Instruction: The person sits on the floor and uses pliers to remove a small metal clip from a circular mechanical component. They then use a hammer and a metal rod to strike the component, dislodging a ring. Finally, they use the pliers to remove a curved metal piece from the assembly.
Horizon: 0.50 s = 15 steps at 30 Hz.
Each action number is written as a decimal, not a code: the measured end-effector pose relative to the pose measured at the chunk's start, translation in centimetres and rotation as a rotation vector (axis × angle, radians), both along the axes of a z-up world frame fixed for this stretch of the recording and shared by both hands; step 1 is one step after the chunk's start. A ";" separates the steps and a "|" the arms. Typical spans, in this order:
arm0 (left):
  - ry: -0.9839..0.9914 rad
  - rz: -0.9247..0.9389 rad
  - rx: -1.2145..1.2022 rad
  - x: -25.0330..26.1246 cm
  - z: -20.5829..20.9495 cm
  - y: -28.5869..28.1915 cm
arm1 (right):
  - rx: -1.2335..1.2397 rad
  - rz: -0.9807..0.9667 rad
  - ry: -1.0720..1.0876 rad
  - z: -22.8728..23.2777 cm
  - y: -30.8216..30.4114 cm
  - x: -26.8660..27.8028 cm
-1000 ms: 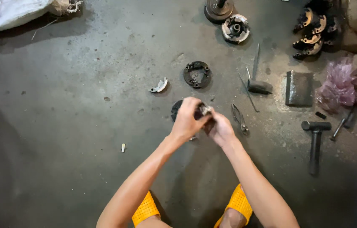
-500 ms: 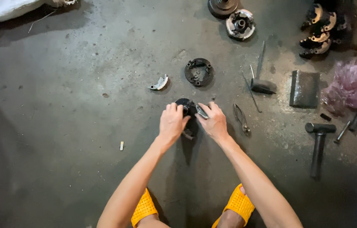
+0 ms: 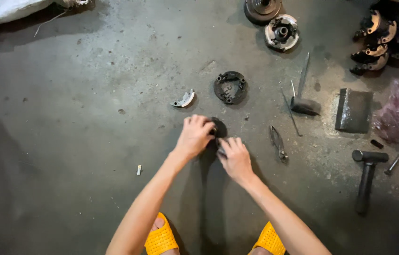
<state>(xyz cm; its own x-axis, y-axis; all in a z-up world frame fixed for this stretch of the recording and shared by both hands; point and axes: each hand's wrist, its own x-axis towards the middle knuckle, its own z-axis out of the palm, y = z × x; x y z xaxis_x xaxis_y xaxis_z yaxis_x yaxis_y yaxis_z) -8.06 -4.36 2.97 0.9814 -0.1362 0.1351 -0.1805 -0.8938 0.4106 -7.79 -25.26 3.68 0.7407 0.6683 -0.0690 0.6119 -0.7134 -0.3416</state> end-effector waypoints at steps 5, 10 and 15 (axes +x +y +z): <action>0.032 0.314 0.083 4.1 -2.2 4.6 | 0.093 -0.050 0.088 2.6 0.4 -0.7; 0.079 0.354 0.216 6.6 -4.3 4.3 | 0.194 -0.213 0.147 2.2 -1.5 0.4; -0.082 0.164 -0.592 4.3 5.5 -1.9 | 0.992 -0.976 1.234 8.2 1.8 3.2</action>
<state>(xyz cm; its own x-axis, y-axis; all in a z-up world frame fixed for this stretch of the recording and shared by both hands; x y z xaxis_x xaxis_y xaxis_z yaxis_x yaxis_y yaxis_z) -3.78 -6.23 8.47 0.9664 0.1364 0.2177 -0.1126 -0.5370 0.8361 -4.58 -23.45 11.89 0.6806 0.2179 -0.6995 -0.7283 0.0976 -0.6782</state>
